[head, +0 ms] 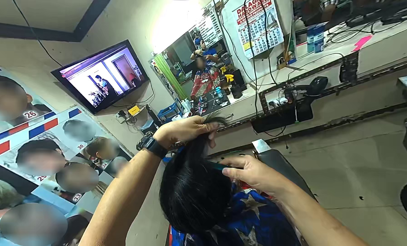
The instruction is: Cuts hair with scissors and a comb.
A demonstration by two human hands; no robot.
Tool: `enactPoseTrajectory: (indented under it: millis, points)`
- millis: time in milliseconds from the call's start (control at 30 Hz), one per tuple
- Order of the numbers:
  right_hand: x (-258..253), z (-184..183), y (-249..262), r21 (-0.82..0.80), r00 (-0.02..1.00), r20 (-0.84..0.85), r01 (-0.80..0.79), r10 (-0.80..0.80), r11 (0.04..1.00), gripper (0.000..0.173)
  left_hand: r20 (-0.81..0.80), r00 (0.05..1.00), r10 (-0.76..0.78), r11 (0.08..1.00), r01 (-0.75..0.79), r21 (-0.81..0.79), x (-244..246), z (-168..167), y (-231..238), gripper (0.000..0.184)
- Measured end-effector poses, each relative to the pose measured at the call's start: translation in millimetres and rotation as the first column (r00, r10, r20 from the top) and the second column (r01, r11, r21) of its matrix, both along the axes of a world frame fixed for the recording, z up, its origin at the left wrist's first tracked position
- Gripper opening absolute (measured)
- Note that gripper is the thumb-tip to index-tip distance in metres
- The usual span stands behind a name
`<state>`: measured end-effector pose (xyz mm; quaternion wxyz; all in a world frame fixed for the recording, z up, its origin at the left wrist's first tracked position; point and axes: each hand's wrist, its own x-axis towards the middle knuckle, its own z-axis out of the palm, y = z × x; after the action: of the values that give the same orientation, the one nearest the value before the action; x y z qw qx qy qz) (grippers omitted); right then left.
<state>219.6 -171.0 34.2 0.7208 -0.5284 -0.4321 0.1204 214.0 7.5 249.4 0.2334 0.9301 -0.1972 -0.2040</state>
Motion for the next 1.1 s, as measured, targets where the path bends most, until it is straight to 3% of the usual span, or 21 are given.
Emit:
enactPoseTrajectory:
  millis: [100, 167, 233, 333, 433, 533, 867, 1100]
  points:
    - [0.3, 1.5, -2.8, 0.118, 0.964, -0.15, -0.204, 0.221, 0.972, 0.026, 0.152, 0.962, 0.227, 0.968, -0.24, 0.07, 6.4, -3.5, 36.9, 0.062]
    - [2.2, 6.3, -6.8, 0.137, 0.953, -0.192, -0.21, 0.234, 0.968, 0.032, 0.193, 0.887, 0.419, 0.908, -0.415, -0.06, -9.6, -3.8, 70.0, 0.07]
    - [4.4, 11.5, -12.4, 0.12, 0.959, -0.199, -0.181, 0.202, 0.976, 0.033, 0.191, 0.856, 0.48, 0.868, -0.431, -0.247, -43.2, -3.2, 93.1, 0.065]
    - [8.8, 19.6, -20.5, 0.097, 0.977, -0.169, -0.114, 0.129, 0.989, 0.03, 0.107, 0.981, 0.163, 0.912, -0.109, -0.396, -79.0, -5.1, 102.5, 0.039]
    - [12.7, 28.4, -23.4, 0.077, 0.989, -0.129, -0.056, 0.065, 0.995, 0.026, 0.102, 0.994, -0.032, 0.968, 0.056, -0.243, -76.4, -10.5, 71.3, 0.038]
    - [17.0, 33.9, -30.2, 0.07, 0.996, -0.089, 0.004, 0.002, 0.998, 0.024, 0.107, 0.994, -0.01, 0.976, 0.033, -0.217, -63.4, -6.5, 42.4, 0.024]
    - [25.3, 62.5, -67.5, 0.048, 0.99, 0.023, 0.136, -0.137, 0.99, 0.024, 0.283, 0.959, -0.015, 0.976, 0.076, -0.204, -49.4, 20.9, 0.4, 0.028]
    - [30.2, 78.9, -84.1, 0.043, 0.983, 0.071, 0.164, -0.167, 0.986, 0.025, 0.303, 0.952, -0.038, 0.971, 0.107, -0.215, -48.8, 33.6, -15.1, 0.033]
